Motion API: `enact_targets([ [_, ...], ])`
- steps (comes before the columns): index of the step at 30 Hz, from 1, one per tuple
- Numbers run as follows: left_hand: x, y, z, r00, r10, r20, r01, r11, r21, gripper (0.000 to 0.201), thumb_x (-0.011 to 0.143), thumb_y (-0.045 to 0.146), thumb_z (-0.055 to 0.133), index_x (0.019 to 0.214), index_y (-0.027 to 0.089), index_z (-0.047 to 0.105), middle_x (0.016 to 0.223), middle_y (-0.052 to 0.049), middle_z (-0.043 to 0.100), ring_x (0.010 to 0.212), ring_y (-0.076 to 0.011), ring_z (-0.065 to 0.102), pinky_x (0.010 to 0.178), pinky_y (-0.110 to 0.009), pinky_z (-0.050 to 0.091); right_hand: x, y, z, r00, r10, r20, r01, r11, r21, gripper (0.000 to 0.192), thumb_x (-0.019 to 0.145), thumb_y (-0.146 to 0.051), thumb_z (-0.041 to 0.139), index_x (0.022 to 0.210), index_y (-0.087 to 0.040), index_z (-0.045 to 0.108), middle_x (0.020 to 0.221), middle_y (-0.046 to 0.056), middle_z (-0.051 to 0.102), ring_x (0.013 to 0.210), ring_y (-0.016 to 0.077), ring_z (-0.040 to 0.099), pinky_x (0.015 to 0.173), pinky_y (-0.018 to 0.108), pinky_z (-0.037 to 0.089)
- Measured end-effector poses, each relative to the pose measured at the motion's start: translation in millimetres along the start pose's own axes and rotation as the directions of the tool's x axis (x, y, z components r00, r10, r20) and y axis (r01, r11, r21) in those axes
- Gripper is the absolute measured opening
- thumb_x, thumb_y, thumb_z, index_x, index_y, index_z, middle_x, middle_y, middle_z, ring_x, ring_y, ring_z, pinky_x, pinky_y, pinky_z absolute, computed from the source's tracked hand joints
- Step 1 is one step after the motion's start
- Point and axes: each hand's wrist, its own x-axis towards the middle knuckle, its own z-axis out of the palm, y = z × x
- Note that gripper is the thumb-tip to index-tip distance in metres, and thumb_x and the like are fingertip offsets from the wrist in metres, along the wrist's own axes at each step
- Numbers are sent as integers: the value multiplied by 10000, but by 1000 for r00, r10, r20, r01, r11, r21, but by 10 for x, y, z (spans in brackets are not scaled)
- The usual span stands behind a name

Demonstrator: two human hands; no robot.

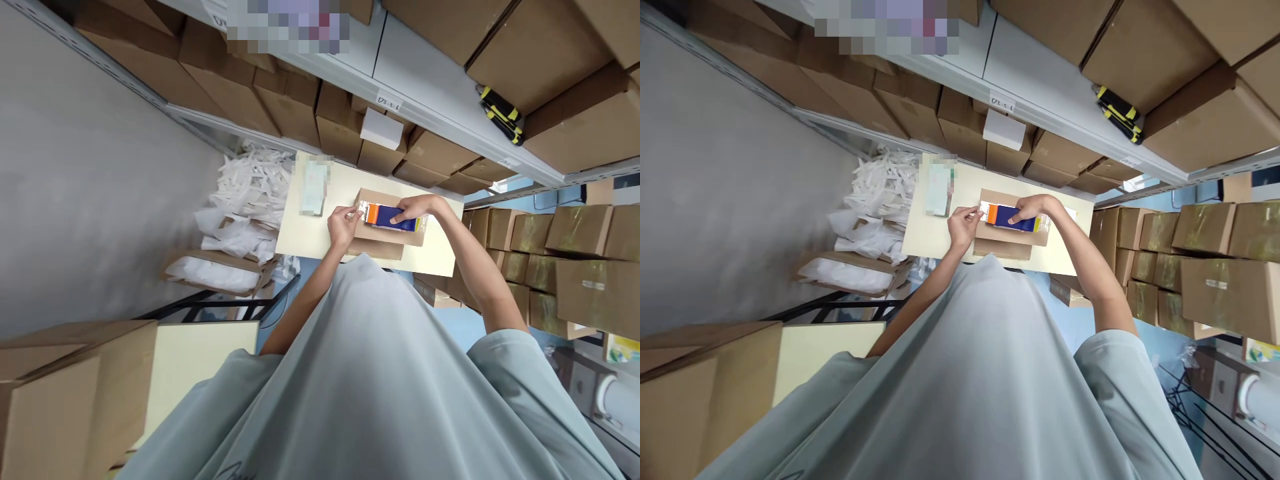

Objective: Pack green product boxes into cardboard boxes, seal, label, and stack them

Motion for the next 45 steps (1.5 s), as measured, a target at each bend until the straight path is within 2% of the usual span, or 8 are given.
enact_targets([
  [8,-20,-27,100,995,-52,-80,50,998,-28,165,905,333,847,993,199,885,1122,-104,761,965,-208,732,975,-362,604,-134,162,11,994,-107,34,107,994,-3,726,758,-880,895,895,-172,823,755,68,791,741,234,748,724,340,573],
  [11,0,-42,115,995,-52,-86,53,999,12,163,908,310,832,1008,192,882,1149,-123,779,1073,-238,748,1024,-372,605,-468,606,5,995,-98,27,96,993,72,691,758,-836,931,931,-176,827,792,67,811,810,262,791,761,348,592],
  [16,91,-85,153,991,-110,-71,114,992,51,255,882,268,824,1117,194,888,1204,-120,802,1088,-240,761,1048,-370,613,-1167,1630,1,999,43,-27,-35,967,253,648,725,-778,987,988,-204,840,905,79,862,891,298,841,828,384,655],
  [20,142,-130,204,987,-139,-80,143,988,57,286,874,245,823,1147,191,887,1256,-114,813,1115,-227,771,1092,-363,612,-1254,2060,-14,991,120,-52,-101,953,286,608,742,-742,995,972,-199,845,958,82,873,906,293,846,842,384,654],
  [23,150,-154,231,982,-141,-126,152,985,79,301,865,261,842,1153,183,886,1265,-112,820,1154,-228,773,1136,-370,604,-1085,2129,-31,993,114,32,-118,974,193,584,777,-733,979,925,-184,846,917,94,867,919,308,839,885,396,646],
  [32,167,-156,282,949,-222,-225,236,971,37,374,798,272,938,1150,160,881,1203,-100,862,1198,-267,785,1178,-432,604,-1059,2508,-145,987,-132,96,127,991,52,677,955,-771,774,1073,-109,850,1075,111,875,1010,265,810,916,330,585],
  [39,162,-133,312,940,-220,-260,251,964,89,352,833,197,849,1180,138,876,1223,-91,859,1177,-221,783,1189,-374,594,-804,2700,-116,988,-122,94,129,989,-73,603,1047,-672,712,1086,-88,853,1044,104,875,922,216,806,864,289,574],
  [45,123,-90,362,930,-230,-288,277,951,136,358,869,205,834,1218,130,867,1246,-99,859,1161,-218,780,1164,-367,605,-483,2408,169,996,35,-81,-49,982,-184,373,1085,-433,702,1114,-95,856,1033,133,866,974,282,816,868,329,570],
])
